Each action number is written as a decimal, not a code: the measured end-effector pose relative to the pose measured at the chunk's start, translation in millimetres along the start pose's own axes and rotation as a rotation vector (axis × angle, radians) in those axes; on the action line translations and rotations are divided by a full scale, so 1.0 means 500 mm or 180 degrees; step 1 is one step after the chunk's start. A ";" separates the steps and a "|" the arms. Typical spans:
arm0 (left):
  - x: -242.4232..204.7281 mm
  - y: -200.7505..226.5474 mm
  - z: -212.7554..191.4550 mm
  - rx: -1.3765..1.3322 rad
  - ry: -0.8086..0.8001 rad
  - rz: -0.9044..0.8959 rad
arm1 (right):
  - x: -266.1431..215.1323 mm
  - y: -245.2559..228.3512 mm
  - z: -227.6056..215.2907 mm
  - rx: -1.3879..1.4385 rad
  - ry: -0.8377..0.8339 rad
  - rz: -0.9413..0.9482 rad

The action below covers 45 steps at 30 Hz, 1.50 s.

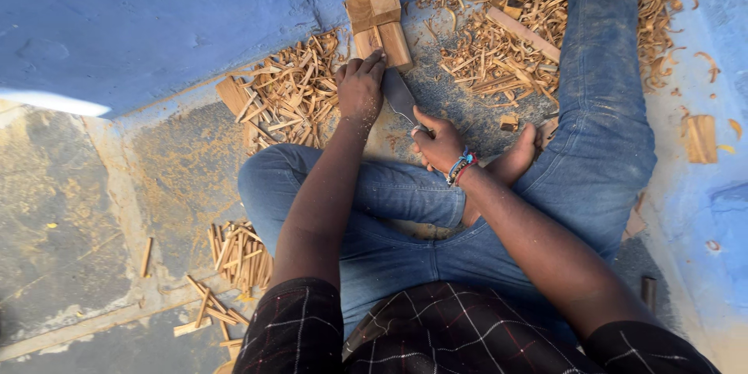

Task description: The person scrapes a wooden block with a hand tool while sitting on a floor covered in wood shavings.

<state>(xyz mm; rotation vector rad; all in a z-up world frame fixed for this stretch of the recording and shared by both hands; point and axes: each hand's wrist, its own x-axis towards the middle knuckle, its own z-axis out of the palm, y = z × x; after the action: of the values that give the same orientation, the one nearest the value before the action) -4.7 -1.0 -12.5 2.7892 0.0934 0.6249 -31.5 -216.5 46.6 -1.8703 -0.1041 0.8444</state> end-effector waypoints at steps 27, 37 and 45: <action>0.011 0.025 0.003 -0.0175 0.0018 0.0085 | 0.212 -0.017 0.046 0.1093 0.0428 -0.0117; 0.018 0.013 -0.013 -0.0282 0.0551 -0.0402 | 0.176 -0.013 0.003 0.1675 0.0439 -0.0741; 0.009 0.010 -0.033 -0.1053 0.0508 -0.0320 | 0.085 -0.048 -0.059 0.2448 0.1021 -0.0981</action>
<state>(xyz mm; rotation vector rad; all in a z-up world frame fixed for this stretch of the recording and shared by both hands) -7.8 -0.8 5.1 2.3998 0.1471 0.7608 25.2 -210.0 51.6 -1.1926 0.1191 0.2896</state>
